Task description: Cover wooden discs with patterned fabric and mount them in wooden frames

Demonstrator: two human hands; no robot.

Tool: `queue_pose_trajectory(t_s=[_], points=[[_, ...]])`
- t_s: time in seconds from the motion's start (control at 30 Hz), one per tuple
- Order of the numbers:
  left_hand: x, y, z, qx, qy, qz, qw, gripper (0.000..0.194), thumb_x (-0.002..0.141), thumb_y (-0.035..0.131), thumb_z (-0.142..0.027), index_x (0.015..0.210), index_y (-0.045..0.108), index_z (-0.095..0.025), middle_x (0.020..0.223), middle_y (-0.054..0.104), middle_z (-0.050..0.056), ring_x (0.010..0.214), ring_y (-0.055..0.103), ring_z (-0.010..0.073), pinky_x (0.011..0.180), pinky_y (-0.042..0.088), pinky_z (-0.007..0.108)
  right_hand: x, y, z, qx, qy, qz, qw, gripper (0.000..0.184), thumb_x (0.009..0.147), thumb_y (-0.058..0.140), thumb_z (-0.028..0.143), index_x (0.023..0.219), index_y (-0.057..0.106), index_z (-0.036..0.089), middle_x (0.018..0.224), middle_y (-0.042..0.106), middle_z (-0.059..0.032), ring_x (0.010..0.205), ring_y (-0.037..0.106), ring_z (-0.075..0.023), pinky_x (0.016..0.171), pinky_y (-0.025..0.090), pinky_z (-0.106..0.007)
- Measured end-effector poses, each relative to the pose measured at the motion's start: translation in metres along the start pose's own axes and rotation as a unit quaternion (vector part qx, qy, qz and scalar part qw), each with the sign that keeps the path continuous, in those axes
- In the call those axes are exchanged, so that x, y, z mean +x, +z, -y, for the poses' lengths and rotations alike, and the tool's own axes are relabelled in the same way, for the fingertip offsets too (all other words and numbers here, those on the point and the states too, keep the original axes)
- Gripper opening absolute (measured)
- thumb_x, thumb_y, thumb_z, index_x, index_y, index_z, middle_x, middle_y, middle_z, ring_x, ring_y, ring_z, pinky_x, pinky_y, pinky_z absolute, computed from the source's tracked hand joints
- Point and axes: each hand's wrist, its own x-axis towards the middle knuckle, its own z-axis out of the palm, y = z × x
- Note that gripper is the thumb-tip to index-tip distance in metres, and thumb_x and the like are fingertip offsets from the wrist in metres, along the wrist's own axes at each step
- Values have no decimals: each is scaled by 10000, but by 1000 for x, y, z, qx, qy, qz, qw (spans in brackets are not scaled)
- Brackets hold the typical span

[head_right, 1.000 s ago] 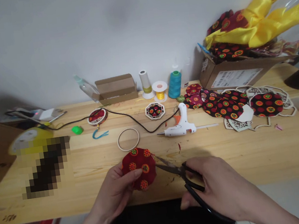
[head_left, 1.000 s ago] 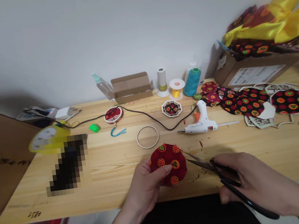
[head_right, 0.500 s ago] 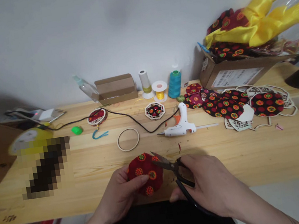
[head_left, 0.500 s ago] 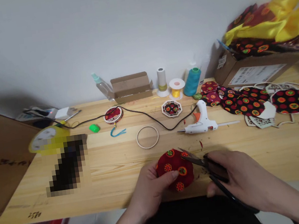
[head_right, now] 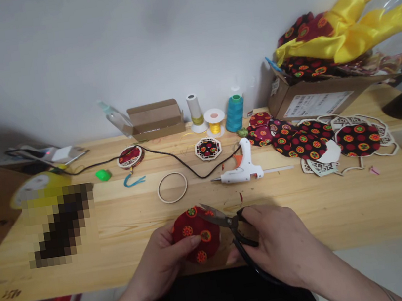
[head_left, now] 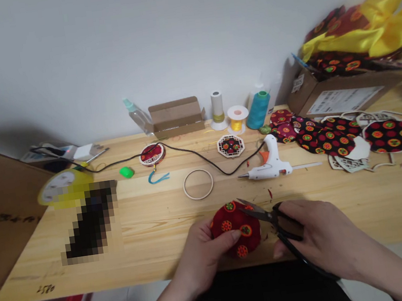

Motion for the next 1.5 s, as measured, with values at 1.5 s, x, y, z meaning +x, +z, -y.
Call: queue_pose_trajectory(t_s=[1.5], points=[[-2,-2,-9,-14,-17,-10,1000,254,699,768,-181,948,738,-142,855,773,61,774,709,163,743,536,248,-3,-16,-4,29,4,65,997,289,691,678,481,698,552,221,641,607,5,547,471,-146,487,280,-260]])
